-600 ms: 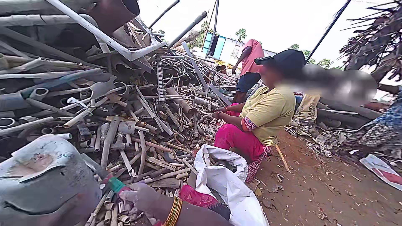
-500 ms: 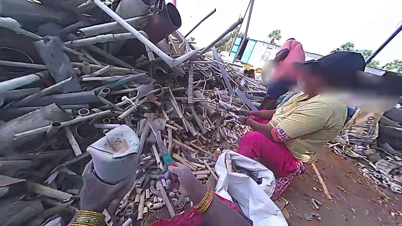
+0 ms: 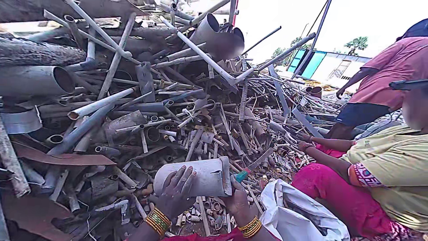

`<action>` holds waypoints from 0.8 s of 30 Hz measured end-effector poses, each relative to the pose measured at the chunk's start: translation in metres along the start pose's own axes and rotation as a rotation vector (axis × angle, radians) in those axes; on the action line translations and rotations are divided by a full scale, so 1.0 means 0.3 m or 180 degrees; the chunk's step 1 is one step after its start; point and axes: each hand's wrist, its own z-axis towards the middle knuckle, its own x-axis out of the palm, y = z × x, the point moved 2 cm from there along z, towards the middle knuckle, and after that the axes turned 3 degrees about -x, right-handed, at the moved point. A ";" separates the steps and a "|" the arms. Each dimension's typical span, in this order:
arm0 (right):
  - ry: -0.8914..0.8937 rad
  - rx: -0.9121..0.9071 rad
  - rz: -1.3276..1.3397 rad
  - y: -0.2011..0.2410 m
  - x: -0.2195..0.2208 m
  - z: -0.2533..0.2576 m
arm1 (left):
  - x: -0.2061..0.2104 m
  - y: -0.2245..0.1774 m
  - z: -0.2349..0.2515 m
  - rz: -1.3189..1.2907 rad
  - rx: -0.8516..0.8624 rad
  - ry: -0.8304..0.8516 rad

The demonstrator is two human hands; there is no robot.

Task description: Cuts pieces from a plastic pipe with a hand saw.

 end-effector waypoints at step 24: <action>0.0007 -0.0827 -0.5248 0.121 0.011 0.042 | -0.111 0.031 -0.023 -0.4423 -0.5377 0.0813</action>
